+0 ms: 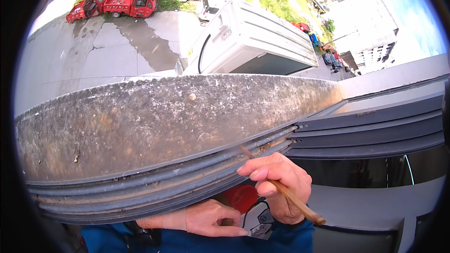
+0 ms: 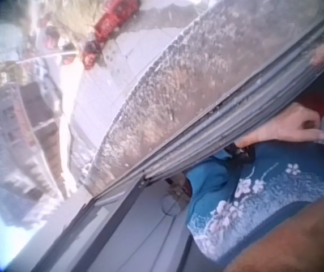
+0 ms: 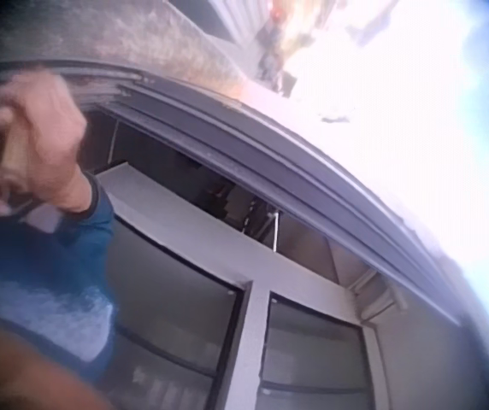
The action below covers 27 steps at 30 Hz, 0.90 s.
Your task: The person cleans the window frame using a cloth and a wooden stick. They wipe the frame and use the stick to scrape debris from the grooves, then wipe again to remove loosened dirt.
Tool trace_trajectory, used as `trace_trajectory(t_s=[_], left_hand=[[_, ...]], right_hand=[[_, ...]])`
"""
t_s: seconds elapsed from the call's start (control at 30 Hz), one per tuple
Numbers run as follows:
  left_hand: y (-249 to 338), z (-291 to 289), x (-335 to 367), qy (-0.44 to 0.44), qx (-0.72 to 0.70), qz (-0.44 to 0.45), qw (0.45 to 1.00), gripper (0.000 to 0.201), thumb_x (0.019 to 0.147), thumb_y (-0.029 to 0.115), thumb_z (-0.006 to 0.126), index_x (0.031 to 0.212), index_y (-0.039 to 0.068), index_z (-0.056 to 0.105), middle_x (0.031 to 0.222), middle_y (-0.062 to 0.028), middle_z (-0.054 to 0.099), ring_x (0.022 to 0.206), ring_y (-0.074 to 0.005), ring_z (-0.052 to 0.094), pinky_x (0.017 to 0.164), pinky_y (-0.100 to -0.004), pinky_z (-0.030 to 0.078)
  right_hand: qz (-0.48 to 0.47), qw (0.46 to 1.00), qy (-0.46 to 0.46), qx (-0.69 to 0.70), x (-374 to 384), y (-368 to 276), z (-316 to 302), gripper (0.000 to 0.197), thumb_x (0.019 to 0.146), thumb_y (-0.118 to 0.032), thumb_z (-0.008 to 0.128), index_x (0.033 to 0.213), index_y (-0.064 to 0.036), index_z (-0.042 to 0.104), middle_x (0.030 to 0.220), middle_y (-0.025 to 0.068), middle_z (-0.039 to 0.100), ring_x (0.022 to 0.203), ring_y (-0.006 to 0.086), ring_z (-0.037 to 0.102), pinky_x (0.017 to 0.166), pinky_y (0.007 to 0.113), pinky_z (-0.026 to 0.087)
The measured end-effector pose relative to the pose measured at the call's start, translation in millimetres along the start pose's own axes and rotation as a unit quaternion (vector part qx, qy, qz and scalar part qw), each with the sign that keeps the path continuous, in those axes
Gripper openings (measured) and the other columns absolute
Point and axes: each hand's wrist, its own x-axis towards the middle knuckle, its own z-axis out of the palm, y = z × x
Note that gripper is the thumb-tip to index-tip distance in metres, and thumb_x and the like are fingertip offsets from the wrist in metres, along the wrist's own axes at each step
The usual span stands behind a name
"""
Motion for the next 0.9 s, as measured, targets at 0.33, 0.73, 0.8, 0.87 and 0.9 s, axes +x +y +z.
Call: trace_trajectory(t_s=[0.33,0.73,0.8,0.87,0.9], left_hand=[[-7.9,5.4,1.5,0.026,-0.041,0.033,0.998,0.042,0.091,0.041,0.056,0.073,0.003,0.060,0.063,-0.0098,0.059,0.057,-0.0196,0.058,0.053,-0.0313,0.041],[-13.3,8.8,3.0,0.042,-0.033,0.053,0.997,0.045,0.090,0.043,0.057,0.071,0.002,0.058,0.058,-0.0108,0.056,0.054,-0.0211,0.057,0.051,-0.0333,0.041],[-14.1,9.8,3.8,0.042,-0.036,0.049,0.997,0.045,0.090,0.043,0.057,0.071,0.002,0.058,0.057,-0.0111,0.055,0.053,-0.0217,0.056,0.051,-0.0338,0.040],[-14.3,10.7,4.6,0.050,-0.041,0.061,0.996,0.045,0.090,0.043,0.058,0.071,0.002,0.058,0.057,-0.0111,0.055,0.053,-0.0224,0.056,0.050,-0.0340,0.040],[-14.5,11.0,5.1,0.046,-0.047,0.059,0.996,0.045,0.090,0.042,0.058,0.071,0.002,0.058,0.057,-0.0111,0.055,0.053,-0.0227,0.056,0.050,-0.0341,0.040]], right_hand=[[0.070,0.983,0.132,0.110,6.5,12.9,-37.8,0.030,0.101,-0.028,0.035,0.096,-0.0015,0.050,0.088,0.0228,0.064,0.056,0.0113,0.052,0.052,0.021,0.044],[0.184,0.910,0.226,0.296,-0.5,59.0,-25.1,0.030,0.101,-0.030,0.034,0.093,-0.0053,0.050,0.081,0.0197,0.061,0.051,0.0114,0.050,0.044,0.025,0.047],[0.186,0.904,0.231,0.307,-3.2,58.1,-19.1,0.030,0.102,-0.030,0.034,0.093,-0.0051,0.049,0.082,0.0190,0.061,0.052,0.0112,0.050,0.044,0.025,0.047],[0.174,0.899,0.244,0.319,-4.2,56.9,-13.5,0.029,0.102,-0.029,0.034,0.093,-0.0047,0.047,0.082,0.0183,0.060,0.052,0.0109,0.050,0.044,0.025,0.048],[0.176,0.903,0.229,0.317,-4.5,56.3,-11.5,0.029,0.102,-0.029,0.034,0.093,-0.0046,0.047,0.082,0.0183,0.060,0.052,0.0109,0.050,0.045,0.025,0.048]])
